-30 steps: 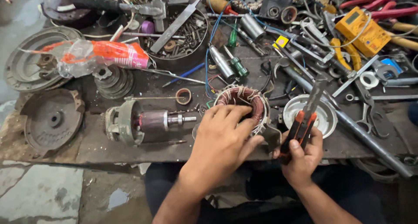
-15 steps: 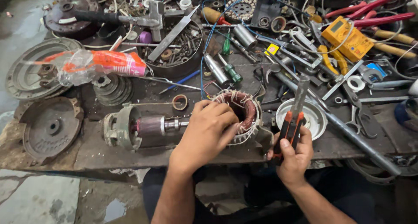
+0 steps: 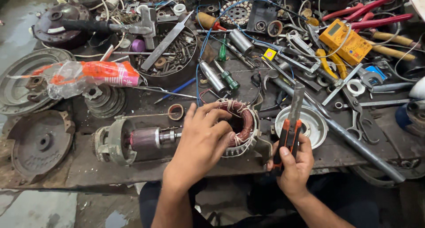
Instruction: The person uses a utility knife to cut and trim white binding strings on a copper-wound motor stator. They rotate the stator and repeatedly cut the strings around the winding, occasionally adjusting the stator's position on the workbench.
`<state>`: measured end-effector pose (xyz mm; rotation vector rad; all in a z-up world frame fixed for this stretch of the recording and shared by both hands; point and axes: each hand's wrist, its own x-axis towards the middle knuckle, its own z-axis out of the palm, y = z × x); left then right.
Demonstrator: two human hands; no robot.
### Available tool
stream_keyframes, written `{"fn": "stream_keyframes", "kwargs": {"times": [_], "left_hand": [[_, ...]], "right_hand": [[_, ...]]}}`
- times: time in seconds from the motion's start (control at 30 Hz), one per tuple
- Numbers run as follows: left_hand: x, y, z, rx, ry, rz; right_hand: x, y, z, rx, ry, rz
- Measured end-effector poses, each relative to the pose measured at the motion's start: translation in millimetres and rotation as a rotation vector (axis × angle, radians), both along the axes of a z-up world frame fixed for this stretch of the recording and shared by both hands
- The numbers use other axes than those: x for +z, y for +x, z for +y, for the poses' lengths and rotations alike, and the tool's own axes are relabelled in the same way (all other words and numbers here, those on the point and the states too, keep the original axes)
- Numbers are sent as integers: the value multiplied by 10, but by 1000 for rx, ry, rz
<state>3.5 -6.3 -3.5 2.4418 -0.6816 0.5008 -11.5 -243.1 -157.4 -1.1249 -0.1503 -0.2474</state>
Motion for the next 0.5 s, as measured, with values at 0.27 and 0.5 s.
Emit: {"fn": "stream_keyframes", "kwargs": {"times": [0.27,0.5], "left_hand": [[-2,-6,-149,57,-130,3],[31,-26,-180,131,22,-48]], "right_hand": [[41,-1,-6,35,15,2],[111,31,-7,52,-1,45]]}}
